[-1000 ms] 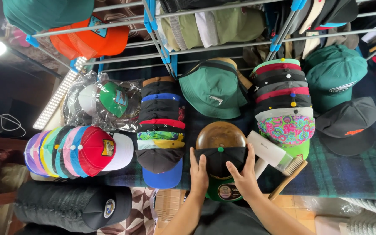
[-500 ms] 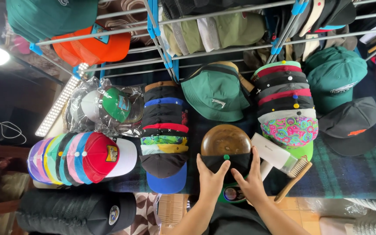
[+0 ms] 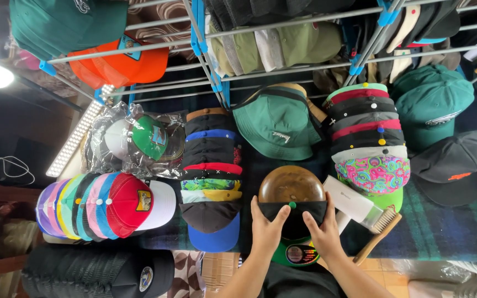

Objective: Cleaning and shaping various baseball caps using a brush and a handheld steamer in a storage area.

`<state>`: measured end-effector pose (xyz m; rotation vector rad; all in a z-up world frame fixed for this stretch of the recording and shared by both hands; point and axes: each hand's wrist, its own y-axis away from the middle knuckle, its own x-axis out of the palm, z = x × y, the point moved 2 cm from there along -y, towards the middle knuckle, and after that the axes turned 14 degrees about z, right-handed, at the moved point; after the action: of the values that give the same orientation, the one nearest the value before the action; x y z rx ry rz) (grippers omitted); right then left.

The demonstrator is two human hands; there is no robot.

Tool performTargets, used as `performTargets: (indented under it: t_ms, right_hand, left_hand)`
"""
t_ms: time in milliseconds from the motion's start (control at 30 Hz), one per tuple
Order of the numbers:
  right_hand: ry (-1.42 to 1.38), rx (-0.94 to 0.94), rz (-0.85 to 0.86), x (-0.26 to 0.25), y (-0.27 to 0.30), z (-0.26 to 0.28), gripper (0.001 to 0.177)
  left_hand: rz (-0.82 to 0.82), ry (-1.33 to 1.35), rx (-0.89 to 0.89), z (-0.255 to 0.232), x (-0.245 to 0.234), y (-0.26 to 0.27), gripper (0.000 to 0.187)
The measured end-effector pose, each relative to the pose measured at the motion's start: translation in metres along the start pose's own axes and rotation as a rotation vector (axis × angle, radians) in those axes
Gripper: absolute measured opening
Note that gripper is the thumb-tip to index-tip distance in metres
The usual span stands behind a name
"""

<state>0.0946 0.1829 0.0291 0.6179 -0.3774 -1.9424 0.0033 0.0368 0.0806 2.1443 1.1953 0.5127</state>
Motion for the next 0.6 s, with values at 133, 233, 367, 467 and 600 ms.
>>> performTargets:
  t_ms: [133,233,367,467,600]
  right_hand:
    - [-0.033,-0.056,0.063,-0.007,-0.022,-0.023,0.096]
    - [-0.127,0.131,0.167,-0.013,-0.002,0.01,0.099]
    - [-0.326,0.337,0.206,-0.019,0.012,0.037,0.097]
    - [-0.483,0.479,0.047,-0.015,0.033,0.059,0.086]
    - [-0.901,0.276,-0.048,-0.023,0.021,-0.009,0.045]
  left_hand:
    - [0.039,-0.011,0.133,0.018,-0.011,-0.021,0.116]
    - [0.084,-0.021,0.163,0.034,-0.02,-0.03,0.099]
    - [0.088,-0.011,0.038,0.023,-0.02,-0.016,0.092]
    - [0.137,0.034,-0.128,0.0,-0.021,0.009,0.094]
    - [0.241,0.31,-0.163,-0.016,-0.035,0.031,0.084]
